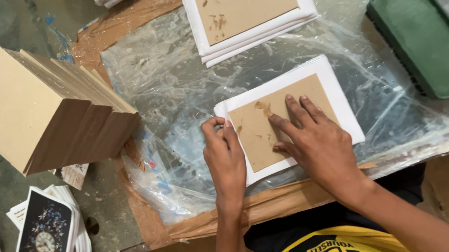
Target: The person repeatedly places a brown cardboard cover onto a white book block, presses it down, and smooths the surface using a green plastic tool. The person then flips the book over and smooths the white back cover with the same tool. This process is repeated for multiple books on a plastic-covered workbench.
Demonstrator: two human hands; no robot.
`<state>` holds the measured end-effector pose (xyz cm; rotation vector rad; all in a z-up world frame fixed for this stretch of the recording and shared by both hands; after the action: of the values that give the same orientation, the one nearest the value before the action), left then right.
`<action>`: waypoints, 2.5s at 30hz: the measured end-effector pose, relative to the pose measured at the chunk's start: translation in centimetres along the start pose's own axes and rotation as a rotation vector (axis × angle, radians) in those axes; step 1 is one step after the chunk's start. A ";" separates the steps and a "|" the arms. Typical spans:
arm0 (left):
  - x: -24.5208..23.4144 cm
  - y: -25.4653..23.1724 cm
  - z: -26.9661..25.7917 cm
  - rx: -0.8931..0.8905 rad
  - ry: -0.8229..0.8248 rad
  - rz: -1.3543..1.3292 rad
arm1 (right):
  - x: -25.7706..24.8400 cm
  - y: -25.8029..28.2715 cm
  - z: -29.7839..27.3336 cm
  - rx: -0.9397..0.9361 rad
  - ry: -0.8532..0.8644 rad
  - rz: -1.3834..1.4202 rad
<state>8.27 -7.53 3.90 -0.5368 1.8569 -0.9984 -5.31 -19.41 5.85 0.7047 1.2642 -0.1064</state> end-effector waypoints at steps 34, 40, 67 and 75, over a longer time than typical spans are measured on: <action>5.1 -5.1 25.5 0.223 0.137 -0.072 | -8.8 -9.0 -10.8 0.622 -0.215 0.248; 3.6 -6.1 22.8 0.417 -0.093 0.227 | -10.1 -8.0 -9.4 0.560 -0.265 0.267; -3.0 -0.2 0.5 0.533 0.353 0.924 | -0.7 -2.5 1.2 0.444 0.410 -0.183; 13.1 -1.5 -13.6 0.909 0.380 1.177 | -10.5 -9.1 0.4 0.667 0.341 -0.446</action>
<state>-10.00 -12.04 1.46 1.2187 1.3799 -0.9470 -12.51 -29.94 11.45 1.0223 1.7209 -0.8318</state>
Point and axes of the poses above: each hand's wrist, its own z-axis towards the middle knuckle, its own x-axis out of the palm, y = z × x, the point moved 4 cm from there along z, towards the middle knuckle, and after that the axes turned 3 degrees about z, right-handed, at the moved point
